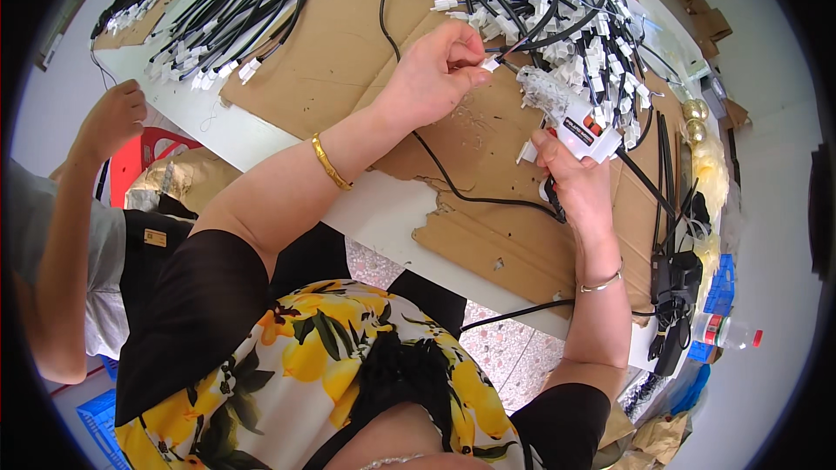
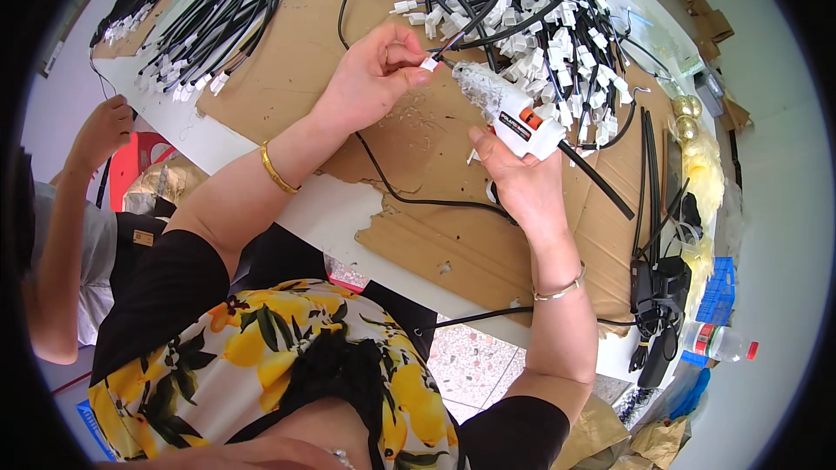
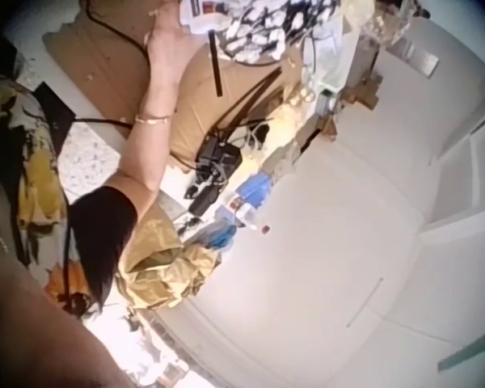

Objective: Applying hot glue to small electronic connectors within a complex bundle of black wires on a workbench.

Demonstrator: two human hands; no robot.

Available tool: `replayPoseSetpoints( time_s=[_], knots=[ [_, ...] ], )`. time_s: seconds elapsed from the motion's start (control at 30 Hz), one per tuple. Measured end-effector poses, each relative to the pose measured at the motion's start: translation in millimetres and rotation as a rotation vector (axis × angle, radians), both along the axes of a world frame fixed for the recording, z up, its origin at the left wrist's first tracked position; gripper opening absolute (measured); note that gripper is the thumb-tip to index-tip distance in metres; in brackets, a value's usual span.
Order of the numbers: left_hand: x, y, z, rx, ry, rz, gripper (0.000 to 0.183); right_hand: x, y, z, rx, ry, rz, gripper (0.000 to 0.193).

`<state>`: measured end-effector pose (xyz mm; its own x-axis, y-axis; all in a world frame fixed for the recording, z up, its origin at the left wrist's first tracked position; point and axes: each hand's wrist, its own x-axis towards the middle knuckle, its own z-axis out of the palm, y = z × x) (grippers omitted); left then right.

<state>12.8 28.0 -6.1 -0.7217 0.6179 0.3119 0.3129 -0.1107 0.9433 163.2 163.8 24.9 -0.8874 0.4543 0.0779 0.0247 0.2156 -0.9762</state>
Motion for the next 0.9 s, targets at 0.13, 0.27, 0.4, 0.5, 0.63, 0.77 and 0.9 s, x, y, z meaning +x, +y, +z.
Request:
replayPoseSetpoints(
  time_s=[0.13, 0.27, 0.4, 0.5, 0.63, 0.77, 0.9],
  knots=[
    [-1.9, 1.2, -2.2, 0.026, -0.031, -0.03, 0.019, 0.1, 0.9, -0.9, 0.015, -0.008, -0.005, 0.012],
    [-2.1, 1.4, -2.3, 0.049, -0.048, -0.035, 0.019, -0.4, 0.9, -0.8, 0.004, 0.003, 0.0, 0.013],
    [3.6, -1.0, 6.7, 0.022, -0.019, 0.036, 0.025, 0.4, -0.7, -0.1, -0.028, 0.007, -0.008, 0.014],
    [4.0, -1.2, 7.4, 0.065, -0.029, 0.045, 0.029, 0.8, -1.9, 0.3, -0.02, 0.019, -0.016, 0.015],
    [4.0, -1.9, 7.1, 0.059, 0.006, 0.096, 0.031, 1.1, 0.3, -1.3, 0.001, 0.012, 0.002, 0.014],
    [4.5, -0.9, 7.5, 0.043, 0.032, 0.123, 0.032, 0.2, 0.5, -2.9, -0.002, 0.006, 0.009, 0.014],
    [5.6, -1.0, 9.5, 0.021, 0.067, 0.149, 0.032, 1.6, 1.1, -2.0, 0.04, -0.011, 0.021, 0.013]
  ],
)
